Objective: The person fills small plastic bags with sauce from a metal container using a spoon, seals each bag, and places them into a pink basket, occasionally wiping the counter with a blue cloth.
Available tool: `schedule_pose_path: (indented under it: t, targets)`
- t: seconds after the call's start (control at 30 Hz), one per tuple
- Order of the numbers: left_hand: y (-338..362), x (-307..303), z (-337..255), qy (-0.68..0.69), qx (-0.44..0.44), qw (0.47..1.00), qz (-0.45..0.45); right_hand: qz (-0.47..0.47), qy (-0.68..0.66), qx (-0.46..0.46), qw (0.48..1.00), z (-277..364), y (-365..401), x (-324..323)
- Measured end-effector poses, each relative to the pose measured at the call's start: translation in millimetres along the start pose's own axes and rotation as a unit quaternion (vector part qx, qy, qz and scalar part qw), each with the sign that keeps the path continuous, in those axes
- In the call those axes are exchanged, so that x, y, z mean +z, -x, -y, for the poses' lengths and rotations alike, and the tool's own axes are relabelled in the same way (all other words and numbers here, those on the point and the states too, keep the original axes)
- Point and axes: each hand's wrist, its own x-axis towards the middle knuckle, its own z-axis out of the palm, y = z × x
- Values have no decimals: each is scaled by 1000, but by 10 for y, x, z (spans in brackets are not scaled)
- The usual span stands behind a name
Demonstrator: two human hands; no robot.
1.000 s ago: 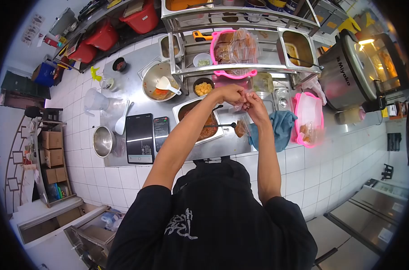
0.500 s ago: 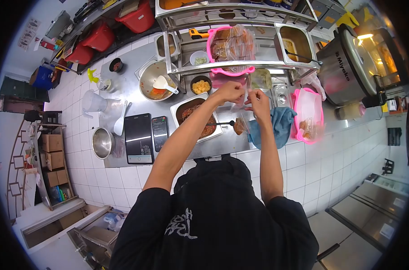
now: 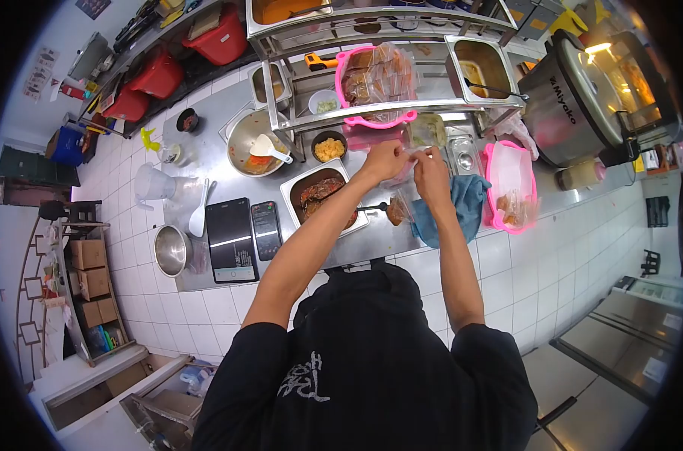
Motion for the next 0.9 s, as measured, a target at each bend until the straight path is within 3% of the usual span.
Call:
schedule_pose_path:
  t: [0.13, 0.2, 0.23, 0.3, 0.33, 0.4, 0.43, 0.5, 0.57, 0.63, 0.7, 0.83, 0.9]
  targets:
    - [-9, 61, -75, 65, -40, 996, 40, 38, 57, 72, 995, -30, 11, 3]
    - [-2, 121, -85, 24, 12, 999, 47, 152, 69, 139, 976, -95, -30, 12]
    - [26, 164, -99, 24, 13, 998, 51, 151, 69, 144, 976, -133, -69, 30]
    - [101, 256, -136, -36, 49, 998, 18, 235, -97, 306, 917, -233, -159, 73]
    - [93, 282, -126, -37, 51, 998, 22, 232, -98, 310, 917, -391, -125, 183]
    - [44, 275, -78, -18, 33, 995, 88, 195, -149, 216, 945, -670, -56, 424]
    - [31, 219, -56, -18, 33, 995, 92, 194, -149, 220, 944, -735, -49, 480]
    - [7, 34, 16, -97, 103, 983, 117, 223, -328, 241, 886, -845, -16, 544]
    - [59, -80, 11, -154, 107, 974, 125, 202, -314, 240, 896, -473, -63, 217]
    - [41, -102, 42, -289, 159, 931, 158, 190, -295, 233, 907, -305, -90, 132]
    - [-59, -85, 13, -279, 142, 937, 153, 137, -392, 226, 881, -231, -110, 141]
    - [-156, -72, -45, -277, 160, 937, 141, 137, -399, 301, 855, -217, -108, -123]
    - [-193, -72, -61, -282, 156, 935, 145, 68, -465, 319, 823, -184, -69, -255]
